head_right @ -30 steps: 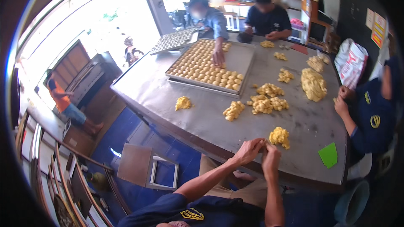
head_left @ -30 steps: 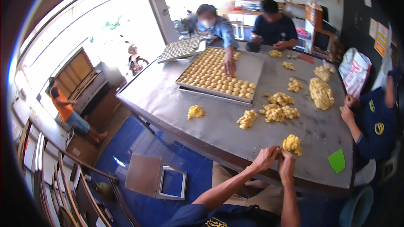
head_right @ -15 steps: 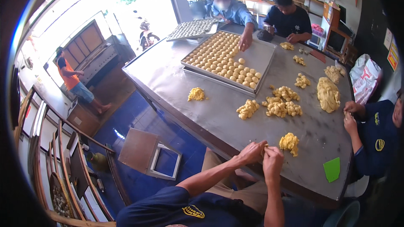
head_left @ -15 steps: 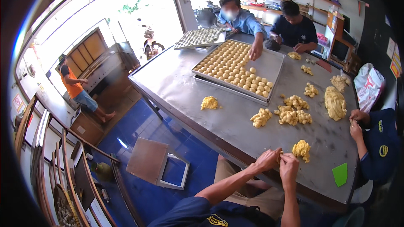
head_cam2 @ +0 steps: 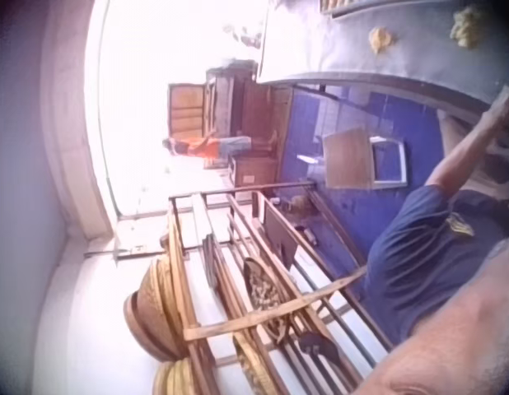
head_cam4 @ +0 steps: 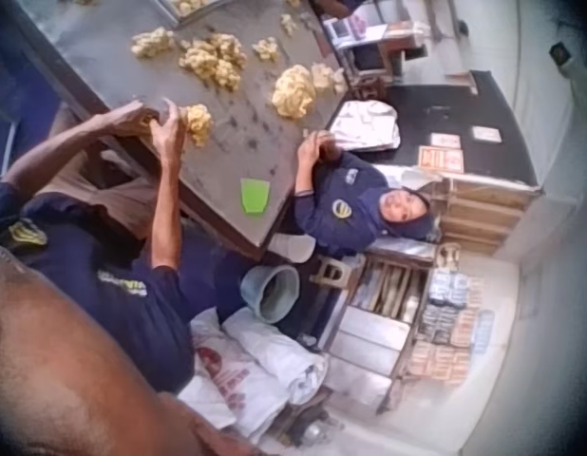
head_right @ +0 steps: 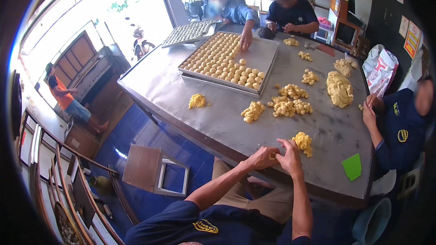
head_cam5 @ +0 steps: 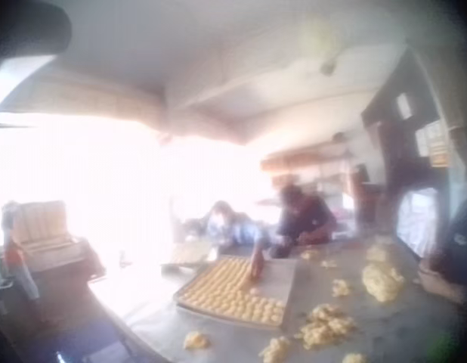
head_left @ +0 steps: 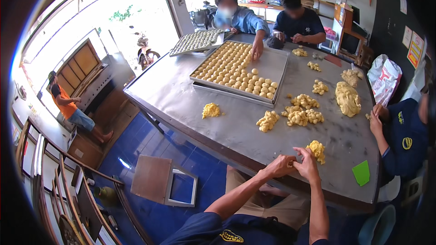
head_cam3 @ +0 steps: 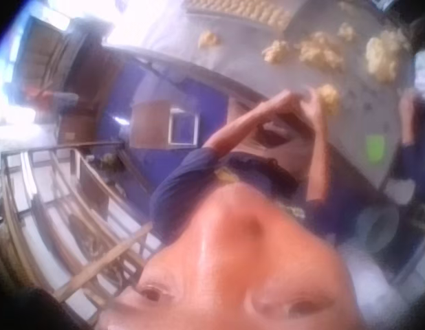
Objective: The person shapes dough pieces by hand on a metal table, pinching, pressing, and rolling dough portions while coworkers shape dough and place dough balls onto a metal tray.
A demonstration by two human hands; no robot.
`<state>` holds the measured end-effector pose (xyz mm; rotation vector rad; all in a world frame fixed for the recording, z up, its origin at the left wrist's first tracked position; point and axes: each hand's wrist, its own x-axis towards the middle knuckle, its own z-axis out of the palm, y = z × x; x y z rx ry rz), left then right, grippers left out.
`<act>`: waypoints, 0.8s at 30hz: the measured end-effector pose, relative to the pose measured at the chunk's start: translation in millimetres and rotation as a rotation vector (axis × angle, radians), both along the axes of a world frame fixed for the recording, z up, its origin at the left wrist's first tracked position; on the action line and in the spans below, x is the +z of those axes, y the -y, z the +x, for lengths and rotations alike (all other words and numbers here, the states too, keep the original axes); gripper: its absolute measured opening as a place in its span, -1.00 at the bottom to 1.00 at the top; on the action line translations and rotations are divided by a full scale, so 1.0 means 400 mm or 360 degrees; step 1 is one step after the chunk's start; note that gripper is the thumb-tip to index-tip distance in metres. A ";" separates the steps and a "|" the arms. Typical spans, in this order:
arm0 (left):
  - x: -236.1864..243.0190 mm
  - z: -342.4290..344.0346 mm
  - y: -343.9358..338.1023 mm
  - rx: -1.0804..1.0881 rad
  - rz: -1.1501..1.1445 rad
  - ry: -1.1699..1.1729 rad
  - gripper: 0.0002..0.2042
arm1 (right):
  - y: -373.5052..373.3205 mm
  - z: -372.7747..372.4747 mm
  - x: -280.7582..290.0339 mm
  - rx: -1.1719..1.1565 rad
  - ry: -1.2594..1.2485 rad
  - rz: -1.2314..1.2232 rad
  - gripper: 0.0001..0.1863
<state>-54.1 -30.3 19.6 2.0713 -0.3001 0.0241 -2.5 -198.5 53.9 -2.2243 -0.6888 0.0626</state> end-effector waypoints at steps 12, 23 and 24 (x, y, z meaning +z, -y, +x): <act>0.027 -0.001 -0.117 -0.0023 -0.1646 -0.0398 -0.61 | 0.195 0.090 -0.071 -0.0324 0.0427 -0.0199 -0.31; -0.040 -0.025 -0.106 0.0314 0.0476 0.0761 -0.83 | 0.160 -0.028 -0.127 -0.0679 0.0548 -0.0281 -0.32; -0.025 -0.010 -0.108 0.0302 0.0407 0.0666 -0.83 | 0.161 -0.028 -0.132 -0.0718 0.0507 -0.0312 -0.32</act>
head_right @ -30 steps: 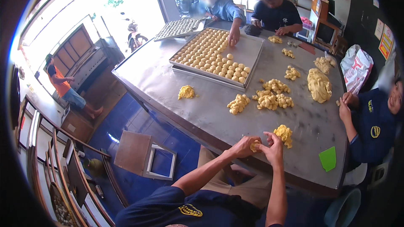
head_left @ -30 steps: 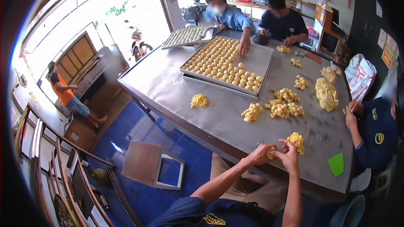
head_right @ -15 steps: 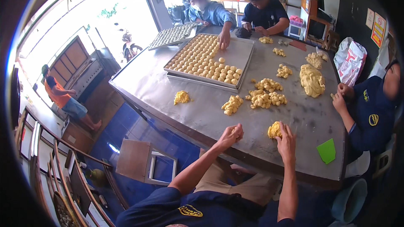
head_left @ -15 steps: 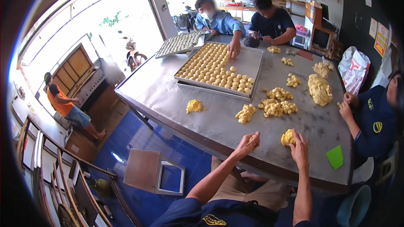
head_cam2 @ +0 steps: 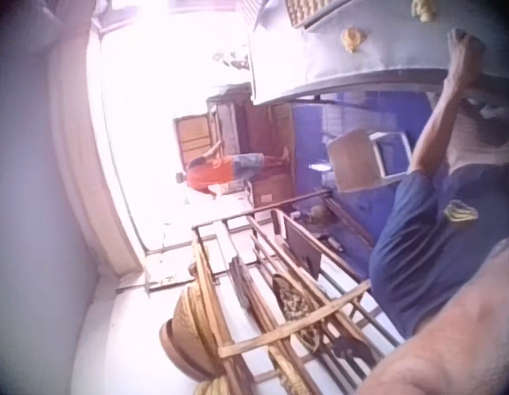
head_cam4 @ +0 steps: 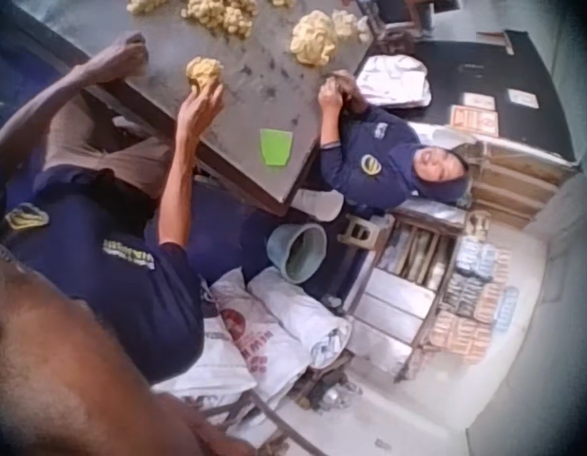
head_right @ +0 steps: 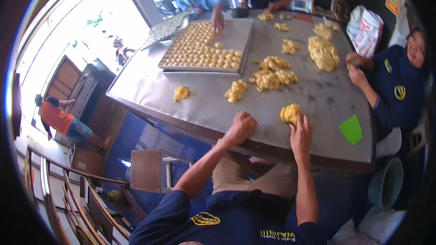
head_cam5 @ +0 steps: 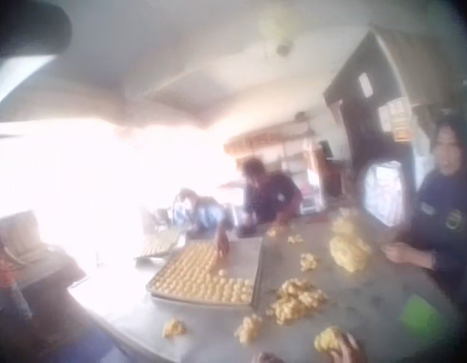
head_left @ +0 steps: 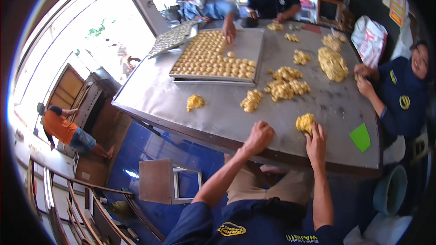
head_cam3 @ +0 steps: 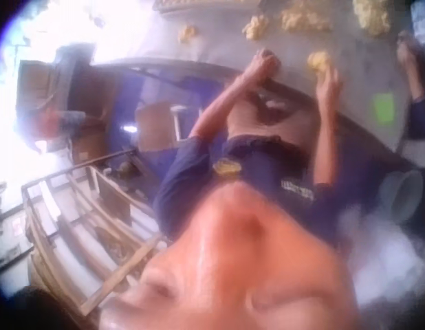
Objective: The person shapes dough pieces by hand on a metal table, pinching, pressing, and rolling dough portions while coworkers shape dough and place dough balls onto a metal tray.
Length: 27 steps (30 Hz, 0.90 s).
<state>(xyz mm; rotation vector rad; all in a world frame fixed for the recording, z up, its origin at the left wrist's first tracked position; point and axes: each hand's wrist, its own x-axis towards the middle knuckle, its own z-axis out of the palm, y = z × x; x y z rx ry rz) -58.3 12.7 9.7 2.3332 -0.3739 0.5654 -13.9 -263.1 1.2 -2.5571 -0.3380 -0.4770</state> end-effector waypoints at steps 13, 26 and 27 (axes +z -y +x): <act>0.145 0.111 0.002 0.0394 -0.0056 -0.0765 -0.80 | 0.022 0.008 -0.001 0.0011 0.0188 0.0234 -0.35; 0.067 0.004 -0.052 0.0118 0.0564 -0.0174 -0.73 | 0.011 0.005 -0.001 0.0003 0.0219 0.0148 -0.20; 0.092 -0.014 -0.048 0.0005 0.0348 -0.0573 -0.75 | 0.022 0.011 -0.002 -0.0040 0.0270 0.0125 -0.19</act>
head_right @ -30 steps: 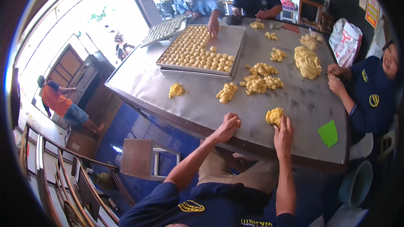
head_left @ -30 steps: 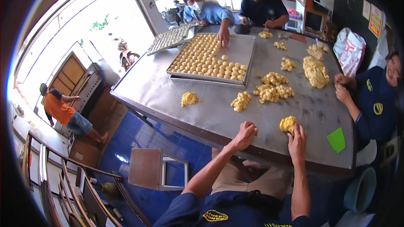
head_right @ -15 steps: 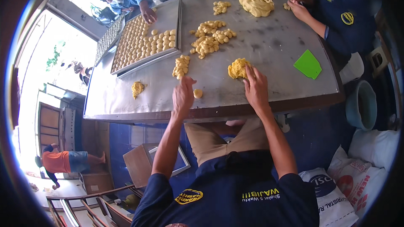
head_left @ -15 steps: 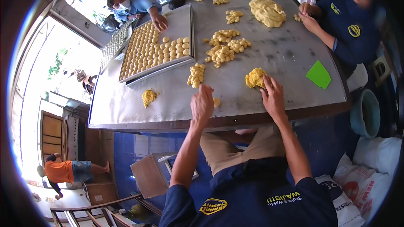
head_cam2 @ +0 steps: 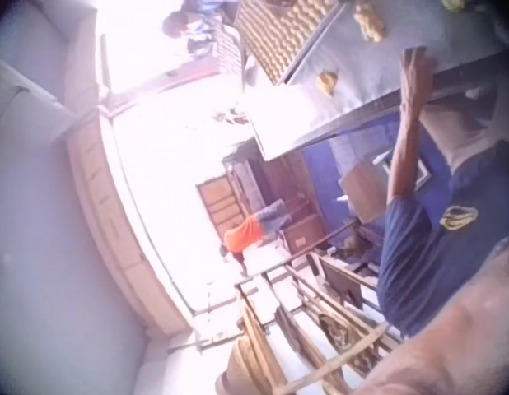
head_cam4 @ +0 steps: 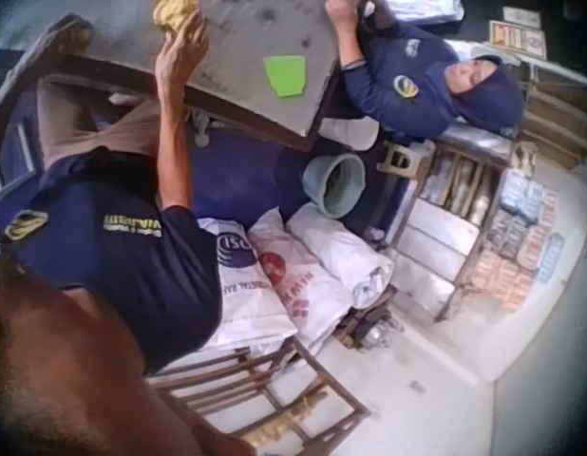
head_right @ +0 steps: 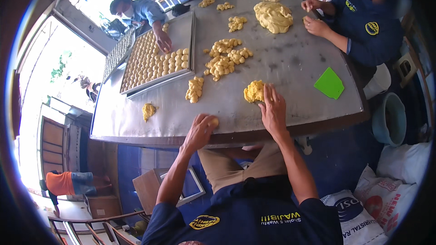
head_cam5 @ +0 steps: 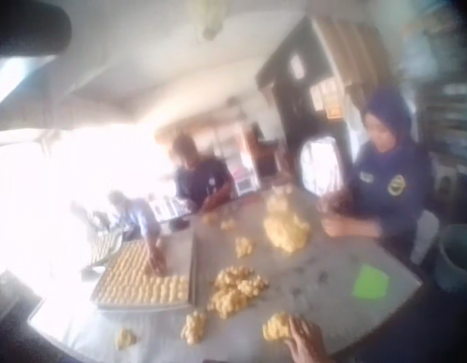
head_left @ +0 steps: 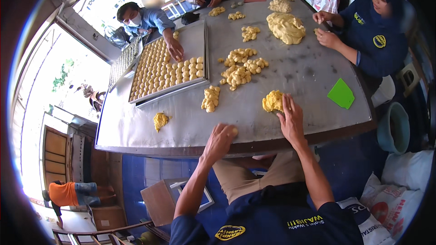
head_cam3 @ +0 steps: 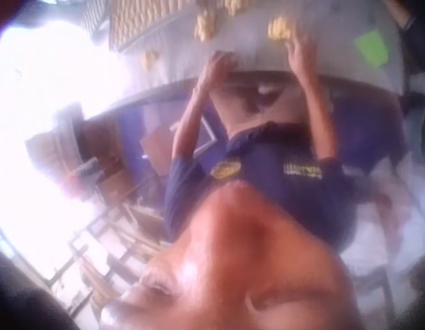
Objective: The person shapes dough pieces by hand on a metal table, pinching, pressing, and rolling dough portions while coworkers shape dough and place dough balls onto a metal tray.
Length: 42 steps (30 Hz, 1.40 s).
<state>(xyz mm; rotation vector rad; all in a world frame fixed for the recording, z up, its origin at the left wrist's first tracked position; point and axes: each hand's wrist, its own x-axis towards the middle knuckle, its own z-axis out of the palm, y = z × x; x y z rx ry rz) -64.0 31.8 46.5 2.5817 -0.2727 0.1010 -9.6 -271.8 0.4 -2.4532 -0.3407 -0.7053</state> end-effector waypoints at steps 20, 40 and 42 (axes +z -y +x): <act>-0.032 0.439 -0.193 0.0376 0.0375 0.0245 -0.74 | 0.045 0.076 0.059 0.0066 -0.0461 -0.0709 -0.75; -0.142 0.340 -0.365 0.0823 -0.0248 -0.0081 -0.62 | 0.002 -0.028 0.009 -0.0096 -0.0077 -0.0341 -0.41; -0.148 0.374 -0.318 0.0861 -0.0171 0.0025 -0.62 | 0.013 -0.042 -0.014 -0.0057 -0.0048 -0.0242 -0.43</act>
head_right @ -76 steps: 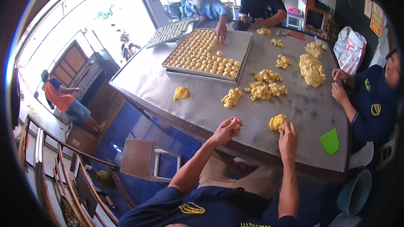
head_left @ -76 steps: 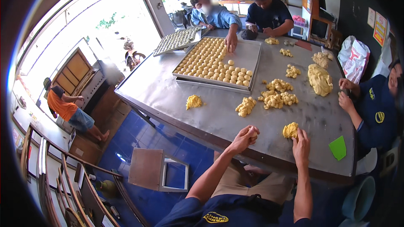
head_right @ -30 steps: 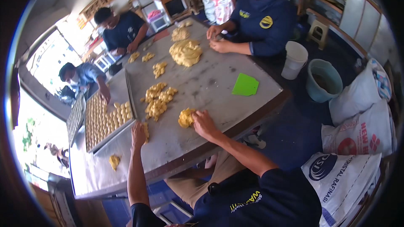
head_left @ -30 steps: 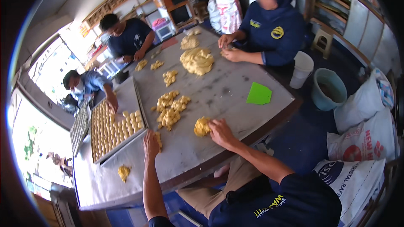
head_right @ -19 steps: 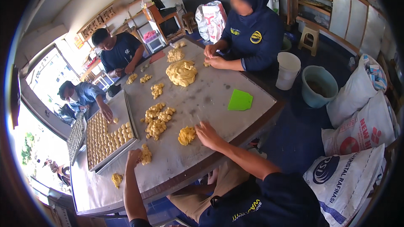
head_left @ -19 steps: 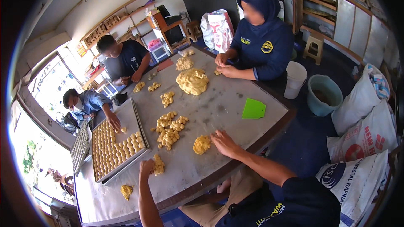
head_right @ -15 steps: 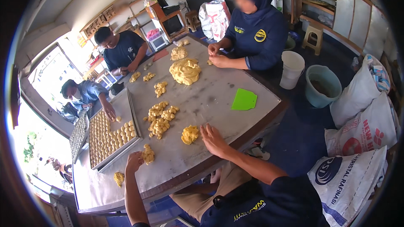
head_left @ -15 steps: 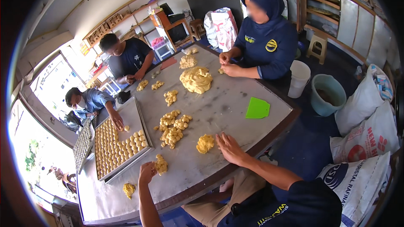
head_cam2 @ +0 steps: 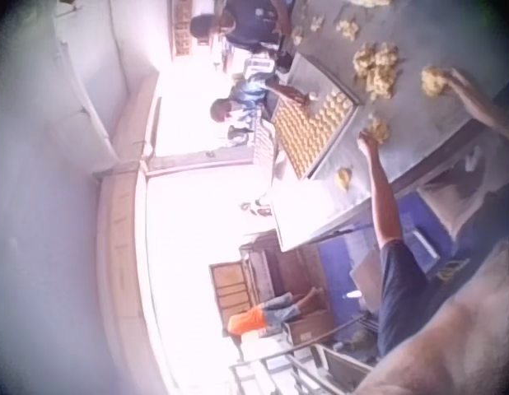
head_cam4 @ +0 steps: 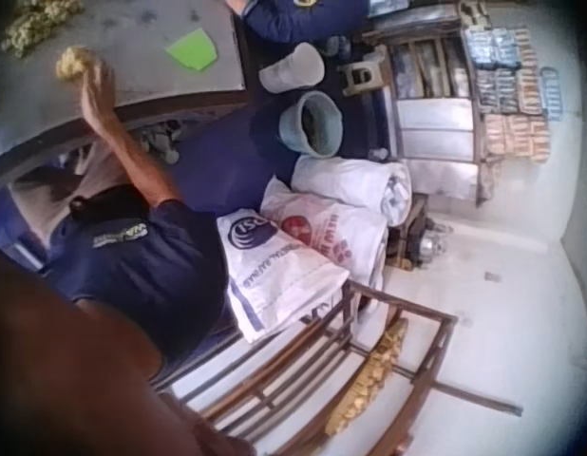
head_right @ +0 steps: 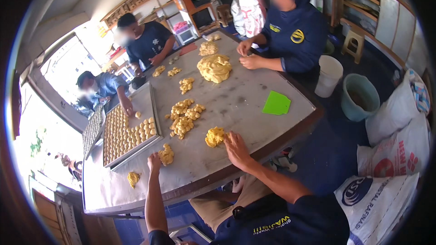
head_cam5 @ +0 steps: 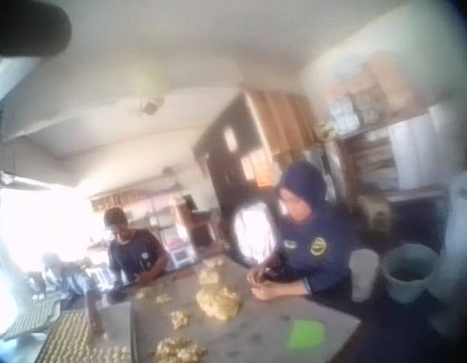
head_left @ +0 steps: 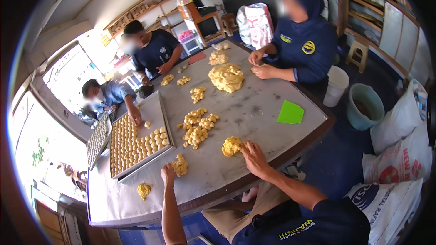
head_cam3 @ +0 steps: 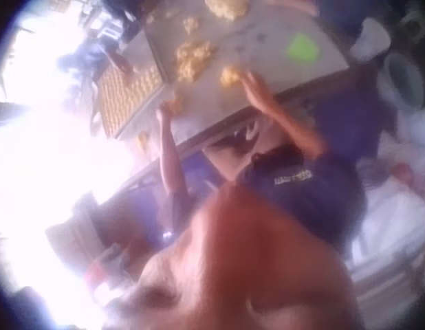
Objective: The person shapes dough pieces by hand on a metal table, pinching, pressing, and rolling dough portions while coworkers shape dough and place dough balls onto a metal tray.
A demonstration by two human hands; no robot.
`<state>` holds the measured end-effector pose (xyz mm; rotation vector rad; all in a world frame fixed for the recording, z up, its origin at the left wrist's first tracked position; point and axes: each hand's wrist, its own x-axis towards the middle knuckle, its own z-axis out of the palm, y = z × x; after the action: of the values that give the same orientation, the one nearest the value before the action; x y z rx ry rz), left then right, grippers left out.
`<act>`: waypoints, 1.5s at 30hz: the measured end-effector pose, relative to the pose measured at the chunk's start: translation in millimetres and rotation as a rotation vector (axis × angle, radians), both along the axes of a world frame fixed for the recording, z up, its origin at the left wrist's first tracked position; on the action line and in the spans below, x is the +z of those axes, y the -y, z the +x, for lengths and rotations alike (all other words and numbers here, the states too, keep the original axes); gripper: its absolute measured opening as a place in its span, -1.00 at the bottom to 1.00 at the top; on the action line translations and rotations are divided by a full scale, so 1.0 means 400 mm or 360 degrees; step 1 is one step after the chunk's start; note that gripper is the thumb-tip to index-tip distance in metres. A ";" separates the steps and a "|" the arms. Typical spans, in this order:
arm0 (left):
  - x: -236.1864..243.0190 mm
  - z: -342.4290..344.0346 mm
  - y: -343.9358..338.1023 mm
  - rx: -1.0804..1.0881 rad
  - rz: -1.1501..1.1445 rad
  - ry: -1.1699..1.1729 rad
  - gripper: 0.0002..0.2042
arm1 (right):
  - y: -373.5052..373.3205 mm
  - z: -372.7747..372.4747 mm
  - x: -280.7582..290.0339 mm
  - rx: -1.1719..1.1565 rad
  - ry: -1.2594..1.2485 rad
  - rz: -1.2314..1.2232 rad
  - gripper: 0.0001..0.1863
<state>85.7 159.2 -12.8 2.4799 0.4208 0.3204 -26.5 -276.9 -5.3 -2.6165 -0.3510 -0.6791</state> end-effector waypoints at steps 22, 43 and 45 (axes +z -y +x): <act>0.128 -0.168 0.012 -0.0378 -0.0622 0.0390 -0.73 | 0.003 0.057 0.014 0.0069 0.0074 0.0311 -0.59; 0.040 -0.145 0.383 -0.0706 0.0937 0.0739 -0.65 | 0.032 0.032 0.038 0.0052 -0.0240 -0.0206 -0.49; 0.047 -0.121 0.389 -0.0726 0.0924 0.0746 -0.69 | 0.044 0.057 0.035 0.0093 -0.0205 -0.0030 -0.52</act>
<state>37.4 3.7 6.0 2.8187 -0.4944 0.9015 -3.5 -294.4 8.7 -2.6407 -0.3943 -0.4871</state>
